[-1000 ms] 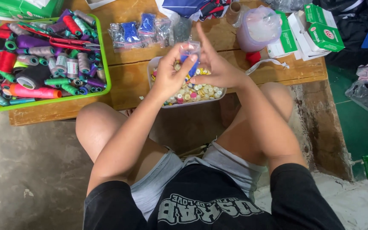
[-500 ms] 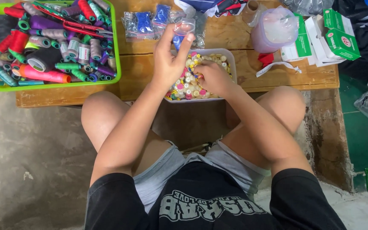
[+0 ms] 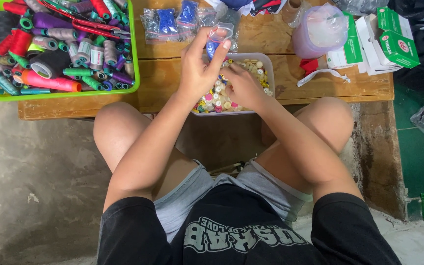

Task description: The person is packing small colorful beads into small plastic bags at a workspace filled with sewing supplies.

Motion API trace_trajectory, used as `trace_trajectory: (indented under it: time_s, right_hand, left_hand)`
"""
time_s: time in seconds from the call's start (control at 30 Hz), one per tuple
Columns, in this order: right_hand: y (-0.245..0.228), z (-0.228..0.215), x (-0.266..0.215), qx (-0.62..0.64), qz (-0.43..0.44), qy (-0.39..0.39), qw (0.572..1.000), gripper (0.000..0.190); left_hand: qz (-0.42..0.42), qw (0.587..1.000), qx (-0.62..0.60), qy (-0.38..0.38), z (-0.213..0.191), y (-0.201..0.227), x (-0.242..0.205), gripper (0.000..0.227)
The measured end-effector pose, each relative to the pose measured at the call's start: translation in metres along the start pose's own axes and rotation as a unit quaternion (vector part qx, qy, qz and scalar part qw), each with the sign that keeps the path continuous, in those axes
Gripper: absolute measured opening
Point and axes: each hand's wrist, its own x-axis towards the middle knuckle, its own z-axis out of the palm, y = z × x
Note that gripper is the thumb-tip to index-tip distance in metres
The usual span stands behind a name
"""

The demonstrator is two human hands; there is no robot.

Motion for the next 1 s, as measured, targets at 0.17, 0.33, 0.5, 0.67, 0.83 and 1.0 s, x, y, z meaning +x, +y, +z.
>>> trace_trajectory:
  time_s: [0.17, 0.33, 0.5, 0.67, 0.83, 1.0]
  right_hand:
    - [0.001, 0.004, 0.006, -0.042, -0.005, -0.001, 0.999, 0.042]
    - [0.003, 0.003, 0.008, -0.006, 0.010, 0.041, 0.999, 0.024]
    - [0.019, 0.007, 0.007, 0.012, -0.003, 0.049, 0.999, 0.018]
    - [0.013, -0.023, 0.003, 0.056, 0.046, 0.056, 0.996, 0.023]
    - [0.008, -0.041, -0.003, 0.099, 0.047, 0.061, 0.992, 0.021]
    - [-0.003, -0.059, -0.003, 0.154, 0.069, 0.038, 0.985, 0.047]
  left_hand:
    - [-0.003, 1.000, 0.001, 0.000, 0.001, 0.000, 0.000, 0.021]
    - [-0.003, 1.000, 0.002, -0.006, -0.001, -0.001, 0.000, 0.021]
    - [-0.002, 1.000, 0.006, -0.011, -0.002, 0.001, 0.000, 0.020]
    - [-0.001, 1.000, 0.015, -0.017, 0.000, -0.003, -0.001, 0.022]
    - [0.001, 0.999, 0.021, -0.034, 0.003, -0.002, -0.003, 0.022]
    - [0.011, 0.999, 0.024, -0.044, 0.004, -0.004, -0.003, 0.023]
